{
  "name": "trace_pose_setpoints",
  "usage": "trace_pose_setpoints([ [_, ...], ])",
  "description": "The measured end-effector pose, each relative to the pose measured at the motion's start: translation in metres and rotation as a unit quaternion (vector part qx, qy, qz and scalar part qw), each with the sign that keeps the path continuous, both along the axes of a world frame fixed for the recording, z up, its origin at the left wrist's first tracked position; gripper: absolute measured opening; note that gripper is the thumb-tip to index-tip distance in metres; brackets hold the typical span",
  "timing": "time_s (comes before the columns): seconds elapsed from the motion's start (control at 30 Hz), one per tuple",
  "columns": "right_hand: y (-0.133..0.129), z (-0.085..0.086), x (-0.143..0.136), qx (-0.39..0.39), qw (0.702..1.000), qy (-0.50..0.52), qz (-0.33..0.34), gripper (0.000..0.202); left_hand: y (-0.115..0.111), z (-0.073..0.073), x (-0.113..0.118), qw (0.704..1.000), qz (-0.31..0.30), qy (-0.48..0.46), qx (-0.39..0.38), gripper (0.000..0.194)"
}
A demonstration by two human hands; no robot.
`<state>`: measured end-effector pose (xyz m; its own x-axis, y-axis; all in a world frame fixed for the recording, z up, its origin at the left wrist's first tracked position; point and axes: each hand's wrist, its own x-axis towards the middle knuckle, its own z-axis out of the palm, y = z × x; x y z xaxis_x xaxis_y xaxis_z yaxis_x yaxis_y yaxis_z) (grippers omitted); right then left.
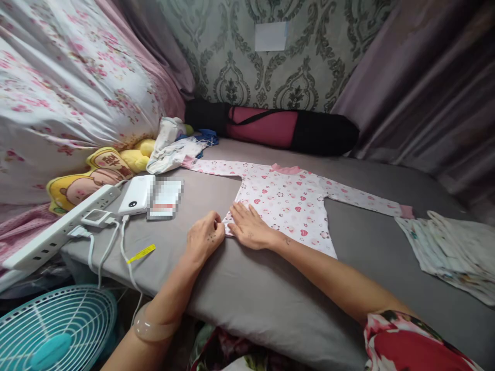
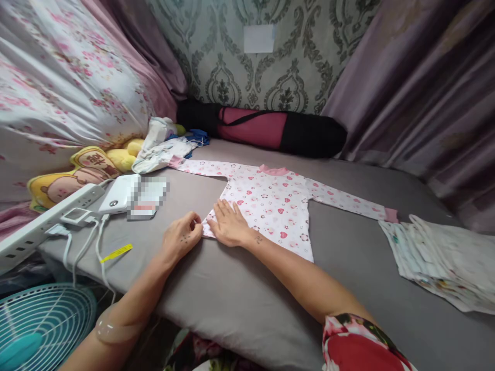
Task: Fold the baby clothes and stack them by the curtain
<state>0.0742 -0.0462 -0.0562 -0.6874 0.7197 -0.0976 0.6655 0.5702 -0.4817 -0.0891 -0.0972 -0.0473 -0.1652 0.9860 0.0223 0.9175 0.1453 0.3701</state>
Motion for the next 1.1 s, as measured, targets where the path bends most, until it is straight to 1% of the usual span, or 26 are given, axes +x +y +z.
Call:
trace_pose_setpoints([
  [0.1, -0.031, 0.028, 0.010, -0.076, 0.994, 0.049, 0.066, 0.067, 0.004, -0.007, -0.005, 1.000, -0.008, 0.012, -0.002, 0.019],
  [0.17, -0.043, 0.049, 0.026, -0.132, 0.982, 0.085, 0.105, 0.058, 0.006, -0.008, -0.009, 1.000, -0.016, 0.018, -0.013, 0.019],
  [0.2, -0.045, 0.059, 0.037, -0.154, 0.977, 0.102, 0.108, 0.054, 0.006, -0.006, -0.011, 0.999, -0.024, 0.021, -0.017, 0.018],
  [0.23, -0.046, 0.068, 0.050, -0.165, 0.975, 0.117, 0.091, 0.052, 0.007, -0.003, -0.012, 0.999, -0.035, 0.023, -0.017, 0.018],
  [0.27, -0.044, 0.075, 0.063, -0.159, 0.977, 0.129, 0.052, 0.050, 0.006, 0.001, -0.013, 0.998, -0.049, 0.023, -0.008, 0.018],
  [0.33, -0.038, 0.081, 0.091, -0.114, 0.983, 0.138, -0.050, 0.041, 0.005, 0.014, -0.011, 0.994, -0.097, 0.014, 0.037, 0.020],
  [0.37, -0.036, 0.080, 0.105, -0.090, 0.982, 0.135, -0.095, 0.034, 0.004, 0.021, -0.008, 0.989, -0.134, 0.003, 0.062, 0.022],
  [0.4, -0.035, 0.076, 0.117, -0.074, 0.982, 0.128, -0.117, 0.026, 0.003, 0.028, -0.004, 0.980, -0.182, -0.013, 0.080, 0.024],
  [0.43, -0.035, 0.070, 0.127, -0.064, 0.984, 0.119, -0.116, 0.019, 0.002, 0.035, 0.001, 0.967, -0.236, -0.030, 0.088, 0.024],
  [0.5, -0.038, 0.056, 0.142, -0.048, 0.991, 0.100, -0.078, 0.012, 0.002, 0.044, 0.014, 0.935, -0.342, -0.056, 0.073, 0.021],
  [0.57, -0.044, 0.042, 0.151, -0.023, 0.995, 0.090, -0.040, 0.012, 0.006, 0.044, 0.027, 0.907, -0.414, -0.059, 0.039, 0.018],
  [0.63, -0.049, 0.031, 0.155, 0.010, 0.995, 0.094, -0.029, 0.013, 0.011, 0.038, 0.037, 0.890, -0.452, -0.055, 0.011, 0.017],
  [0.73, -0.053, 0.022, 0.157, 0.057, 0.992, 0.106, -0.034, 0.019, 0.019, 0.024, 0.042, 0.880, -0.472, -0.053, 0.002, 0.019],
  [0.8, -0.056, 0.019, 0.157, 0.091, 0.990, 0.098, -0.039, 0.024, 0.021, 0.020, 0.042, 0.879, -0.476, -0.037, 0.010, 0.024],
  [0.87, -0.059, 0.019, 0.155, 0.124, 0.988, 0.076, -0.047, 0.027, 0.021, 0.019, 0.043, 0.882, -0.471, -0.005, 0.019, 0.028],
  [1.0, -0.067, 0.022, 0.151, 0.171, 0.982, 0.016, -0.078, 0.024, 0.018, 0.020, 0.049, 0.898, -0.435, 0.051, 0.035, 0.027],
  [1.1, -0.068, 0.026, 0.158, 0.197, 0.975, -0.032, -0.098, 0.026, 0.020, 0.013, 0.050, 0.897, -0.432, 0.084, 0.043, 0.027],
])
